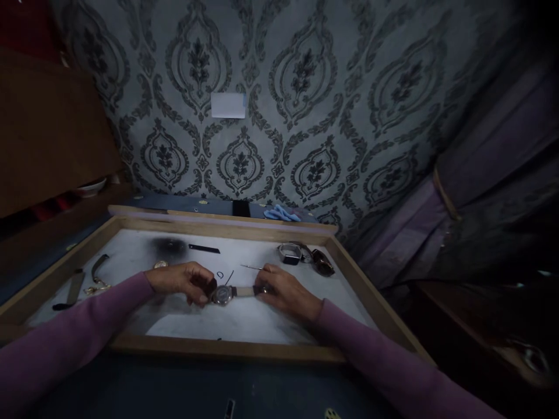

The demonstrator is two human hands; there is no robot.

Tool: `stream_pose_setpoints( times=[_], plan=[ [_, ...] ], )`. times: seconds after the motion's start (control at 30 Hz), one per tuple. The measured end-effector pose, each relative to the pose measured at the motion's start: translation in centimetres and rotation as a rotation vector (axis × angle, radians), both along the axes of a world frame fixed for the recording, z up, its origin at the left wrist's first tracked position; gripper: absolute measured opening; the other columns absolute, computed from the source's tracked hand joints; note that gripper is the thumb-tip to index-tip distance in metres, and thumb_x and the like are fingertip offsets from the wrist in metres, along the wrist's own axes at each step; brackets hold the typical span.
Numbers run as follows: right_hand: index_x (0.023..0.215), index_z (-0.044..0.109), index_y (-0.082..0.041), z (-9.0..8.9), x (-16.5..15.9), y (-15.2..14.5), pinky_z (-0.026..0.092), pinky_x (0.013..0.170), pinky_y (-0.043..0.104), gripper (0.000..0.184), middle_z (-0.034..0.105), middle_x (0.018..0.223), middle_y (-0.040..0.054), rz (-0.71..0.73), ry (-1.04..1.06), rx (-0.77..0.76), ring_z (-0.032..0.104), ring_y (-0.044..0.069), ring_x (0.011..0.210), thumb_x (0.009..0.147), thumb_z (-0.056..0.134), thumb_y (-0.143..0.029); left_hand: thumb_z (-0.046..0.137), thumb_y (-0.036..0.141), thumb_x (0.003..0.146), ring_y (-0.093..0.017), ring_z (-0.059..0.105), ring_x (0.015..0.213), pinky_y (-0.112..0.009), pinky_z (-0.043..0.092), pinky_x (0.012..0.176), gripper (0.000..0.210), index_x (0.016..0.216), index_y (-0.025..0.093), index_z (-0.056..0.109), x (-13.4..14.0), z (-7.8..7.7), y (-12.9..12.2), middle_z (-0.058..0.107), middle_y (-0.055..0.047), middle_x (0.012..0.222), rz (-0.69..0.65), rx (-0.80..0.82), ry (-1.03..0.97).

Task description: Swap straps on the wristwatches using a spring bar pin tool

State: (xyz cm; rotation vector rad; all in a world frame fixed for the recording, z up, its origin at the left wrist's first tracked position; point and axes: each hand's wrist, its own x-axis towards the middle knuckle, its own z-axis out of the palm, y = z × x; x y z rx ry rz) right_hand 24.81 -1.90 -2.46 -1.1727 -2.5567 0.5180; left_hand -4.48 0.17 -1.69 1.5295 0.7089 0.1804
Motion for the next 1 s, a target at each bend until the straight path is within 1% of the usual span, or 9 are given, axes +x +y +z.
stream_pose_setpoints(
  times=[0.1, 0.17, 0.27, 0.37, 0.5, 0.6, 0.77, 0.93, 1.0],
  plan=[
    [0.084, 0.058, -0.018, 0.4, 0.1, -0.8, 0.042, 0.07, 0.028, 0.016, 0.059, 0.085, 0.0031, -0.014, 0.063, -0.059, 0.054, 0.017, 0.078, 0.075, 0.065, -0.008, 0.079, 0.04, 0.07, -0.009, 0.045, 0.055, -0.018, 0.037, 0.049, 0.028, 0.078, 0.015, 0.069, 0.2, 0.2, -0.1, 0.053, 0.003, 0.063, 0.008, 0.049, 0.002],
    [0.085, 0.055, -0.018, 0.6, 0.1, -1.0, 0.041, 0.065, 0.025, 0.013, 0.059, 0.078, 0.0003, -0.021, 0.106, -0.106, 0.054, 0.014, 0.071, 0.078, 0.06, -0.008, 0.076, 0.04, 0.073, -0.008, 0.043, 0.058, -0.018, 0.035, 0.05, 0.026, 0.077, 0.015, 0.07, 0.5, 0.4, -0.3, 0.051, 0.002, 0.069, 0.036, 0.136, -0.002],
    [0.088, 0.056, -0.017, 0.8, 0.1, -0.8, 0.041, 0.062, 0.023, 0.006, 0.058, 0.075, -0.0012, -0.045, 0.329, -0.32, 0.054, 0.012, 0.067, 0.083, 0.057, -0.014, 0.075, 0.039, 0.074, -0.009, 0.047, 0.064, -0.018, 0.037, 0.052, 0.024, 0.077, 0.016, 0.071, 1.0, 0.7, -0.6, 0.053, 0.0, 0.081, 0.066, 0.252, -0.016],
    [0.09, 0.059, -0.016, 1.1, 0.1, -0.4, 0.04, 0.063, 0.023, 0.019, 0.058, 0.076, -0.001, -0.084, 0.618, -0.629, 0.053, 0.012, 0.068, 0.08, 0.068, -0.029, 0.071, 0.039, 0.079, -0.012, 0.054, 0.069, -0.018, 0.04, 0.053, 0.023, 0.087, 0.018, 0.073, 1.5, 0.7, -0.9, 0.063, -0.003, 0.086, 0.05, 0.156, -0.046],
    [0.089, 0.061, -0.016, 1.4, -0.1, -0.5, 0.039, 0.062, 0.022, 0.036, 0.06, 0.076, -0.0022, -0.074, 0.735, -0.863, 0.051, 0.009, 0.066, 0.068, 0.082, -0.034, 0.069, 0.039, 0.081, -0.014, 0.061, 0.076, -0.019, 0.043, 0.059, 0.024, 0.095, 0.019, 0.074, 2.0, 0.4, -1.2, 0.072, -0.005, 0.091, 0.036, -0.007, -0.099],
    [0.091, 0.065, -0.015, 1.6, -0.6, -1.4, 0.037, 0.059, 0.02, 0.032, 0.06, 0.074, -0.0027, -0.008, 0.697, -0.922, 0.048, 0.007, 0.061, 0.069, 0.082, -0.032, 0.071, 0.039, 0.081, -0.014, 0.061, 0.075, -0.021, 0.044, 0.064, 0.024, 0.093, 0.018, 0.074, 2.3, 0.4, -1.5, 0.073, -0.005, 0.089, -0.003, -0.059, -0.137],
    [0.092, 0.072, -0.013, 2.0, -1.7, -3.1, 0.044, 0.069, 0.024, 0.023, 0.065, 0.079, 0.0011, 0.128, 0.567, -0.915, 0.055, 0.01, 0.069, 0.077, 0.075, -0.031, 0.071, 0.035, 0.081, -0.015, 0.06, 0.075, -0.025, 0.045, 0.072, 0.021, 0.088, 0.015, 0.074, 2.7, 0.9, -2.4, 0.071, -0.005, 0.083, -0.078, -0.094, -0.147],
    [0.101, 0.074, -0.012, 2.2, -1.7, -3.3, 0.047, 0.074, 0.026, 0.03, 0.066, 0.084, 0.0044, 0.171, 0.563, -0.945, 0.059, 0.013, 0.075, 0.083, 0.069, -0.037, 0.07, 0.037, 0.082, -0.014, 0.056, 0.073, -0.024, 0.042, 0.07, 0.023, 0.088, 0.014, 0.073, 2.8, 1.1, -2.7, 0.067, -0.003, 0.08, -0.081, -0.113, -0.103],
    [0.1, 0.074, -0.013, 2.2, -1.6, -3.1, 0.047, 0.073, 0.027, 0.03, 0.064, 0.086, 0.0045, 0.183, 0.562, -0.9, 0.059, 0.013, 0.077, 0.083, 0.07, -0.037, 0.068, 0.04, 0.083, -0.013, 0.052, 0.069, -0.023, 0.04, 0.066, 0.026, 0.085, 0.014, 0.072, 2.8, 1.1, -2.7, 0.064, -0.002, 0.075, -0.085, -0.098, -0.09]
  ],
)
